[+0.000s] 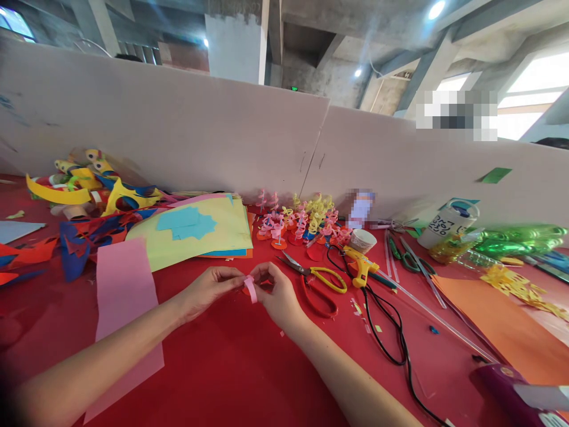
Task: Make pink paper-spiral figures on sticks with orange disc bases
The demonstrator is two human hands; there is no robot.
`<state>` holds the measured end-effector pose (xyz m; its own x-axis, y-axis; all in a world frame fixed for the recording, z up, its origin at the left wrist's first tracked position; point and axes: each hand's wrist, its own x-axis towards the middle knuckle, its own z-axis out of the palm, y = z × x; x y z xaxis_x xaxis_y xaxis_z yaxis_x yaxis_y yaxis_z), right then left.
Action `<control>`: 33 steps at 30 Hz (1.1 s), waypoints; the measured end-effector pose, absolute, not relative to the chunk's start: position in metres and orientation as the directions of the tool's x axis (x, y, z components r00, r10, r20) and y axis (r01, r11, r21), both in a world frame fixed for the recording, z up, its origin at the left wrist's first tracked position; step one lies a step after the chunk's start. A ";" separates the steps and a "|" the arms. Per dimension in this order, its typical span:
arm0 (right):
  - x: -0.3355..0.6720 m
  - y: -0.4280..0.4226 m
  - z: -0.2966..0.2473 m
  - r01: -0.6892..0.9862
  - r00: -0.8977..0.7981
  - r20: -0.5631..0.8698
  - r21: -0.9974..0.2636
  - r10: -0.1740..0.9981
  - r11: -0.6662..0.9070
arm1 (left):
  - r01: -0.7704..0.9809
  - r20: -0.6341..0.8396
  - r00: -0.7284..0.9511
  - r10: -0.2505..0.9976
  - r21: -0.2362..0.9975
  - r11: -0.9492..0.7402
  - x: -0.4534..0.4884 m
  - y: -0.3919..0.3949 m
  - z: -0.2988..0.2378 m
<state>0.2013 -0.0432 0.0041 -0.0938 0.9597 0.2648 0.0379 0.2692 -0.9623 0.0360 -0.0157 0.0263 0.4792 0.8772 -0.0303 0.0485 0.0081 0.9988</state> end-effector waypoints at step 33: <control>0.203 -0.045 0.011 -0.406 -0.224 -0.132 -0.888 0.966 -0.216 | 0.115 0.006 0.450 0.893 0.991 -0.064 0.036 -0.016 0.033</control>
<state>0.2032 -0.0448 0.0110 -0.2238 0.9657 -0.1320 -0.4065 -0.2156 -0.8879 0.0361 -0.0161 0.0326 0.4498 0.8931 0.0056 0.1146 -0.0640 0.9913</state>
